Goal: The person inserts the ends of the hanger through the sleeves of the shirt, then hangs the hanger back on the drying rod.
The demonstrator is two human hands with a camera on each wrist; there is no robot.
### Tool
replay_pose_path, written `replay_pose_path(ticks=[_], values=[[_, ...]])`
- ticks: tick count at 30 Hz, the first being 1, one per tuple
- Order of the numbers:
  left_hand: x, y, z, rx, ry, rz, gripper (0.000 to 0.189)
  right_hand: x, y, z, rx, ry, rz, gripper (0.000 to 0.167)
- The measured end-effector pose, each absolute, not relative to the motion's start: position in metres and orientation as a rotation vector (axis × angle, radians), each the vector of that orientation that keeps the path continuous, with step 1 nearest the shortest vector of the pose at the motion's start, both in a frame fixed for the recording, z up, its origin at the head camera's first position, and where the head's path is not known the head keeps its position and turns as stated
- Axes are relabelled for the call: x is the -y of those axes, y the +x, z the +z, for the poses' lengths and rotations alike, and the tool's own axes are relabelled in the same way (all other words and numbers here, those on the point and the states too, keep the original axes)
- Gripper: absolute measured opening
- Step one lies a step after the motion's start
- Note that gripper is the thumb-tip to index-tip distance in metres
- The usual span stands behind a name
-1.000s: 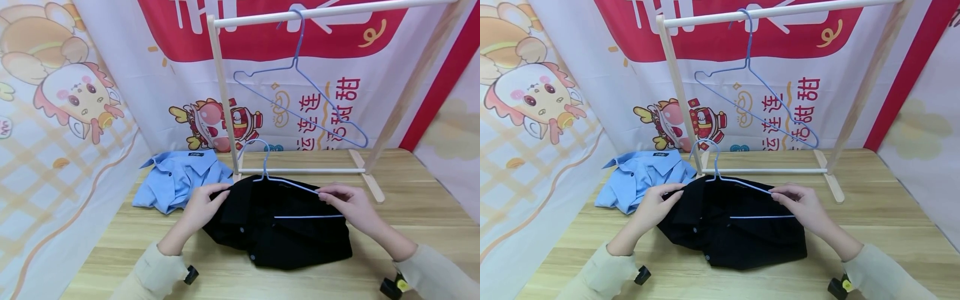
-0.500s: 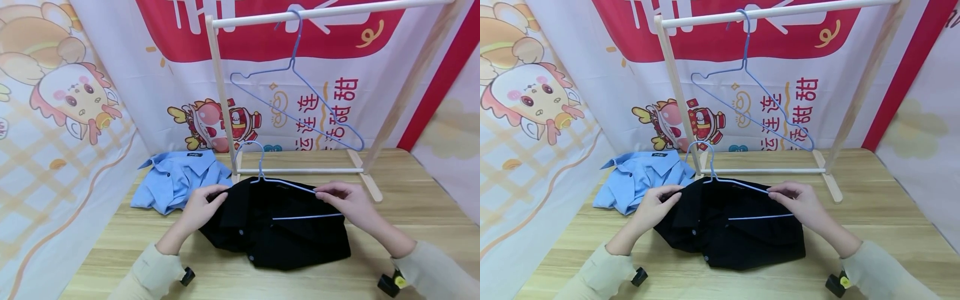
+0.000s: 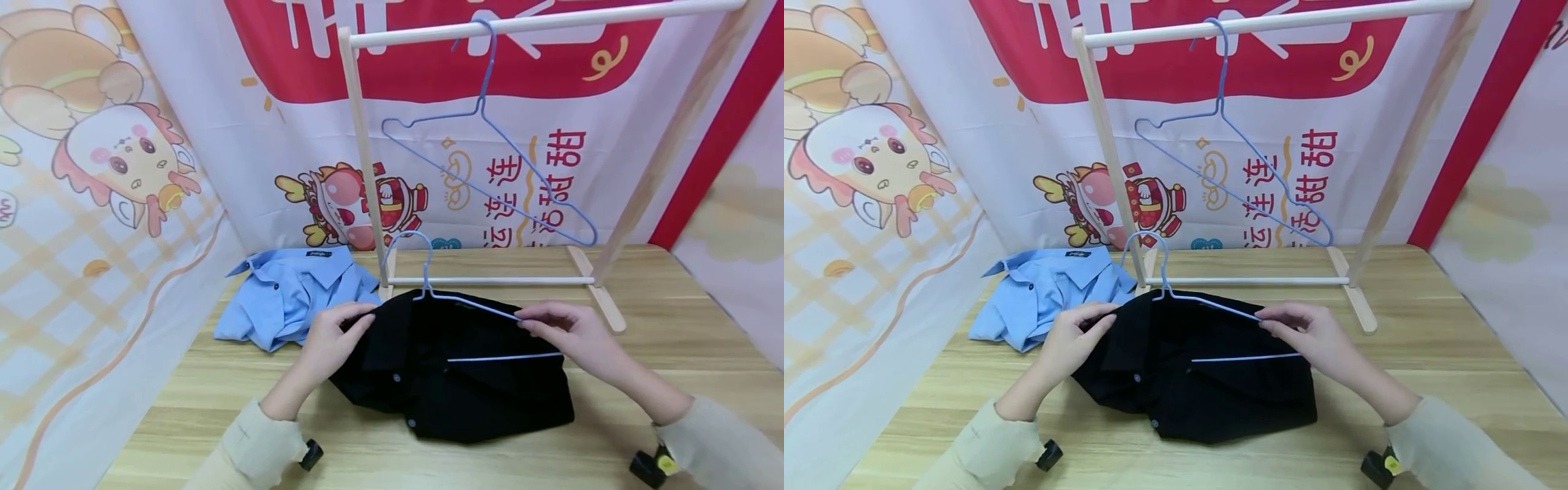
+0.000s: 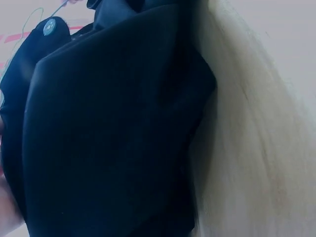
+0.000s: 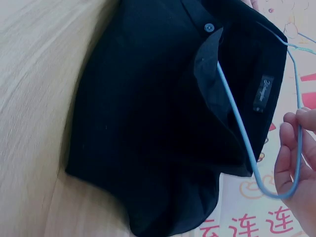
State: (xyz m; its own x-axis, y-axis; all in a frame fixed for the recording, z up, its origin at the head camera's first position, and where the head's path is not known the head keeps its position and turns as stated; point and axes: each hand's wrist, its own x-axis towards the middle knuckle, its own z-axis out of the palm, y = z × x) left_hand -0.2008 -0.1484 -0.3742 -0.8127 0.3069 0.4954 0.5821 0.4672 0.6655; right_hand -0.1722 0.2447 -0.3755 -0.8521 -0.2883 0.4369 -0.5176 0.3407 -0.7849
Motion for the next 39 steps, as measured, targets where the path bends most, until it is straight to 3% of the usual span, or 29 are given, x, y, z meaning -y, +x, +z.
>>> replay_pose_path(ticks=[29, 39], values=[[0.151, -0.208, -0.375, 2.248, -0.730, -1.150, 0.016, -0.281, -0.179, -0.375, 2.440, 0.644, 1.477, 0.024], [0.156, -0.209, -0.376, 2.259, -0.687, -1.245, 0.016, -0.283, -0.179, -0.383, 2.562, 0.612, 1.486, 0.040]])
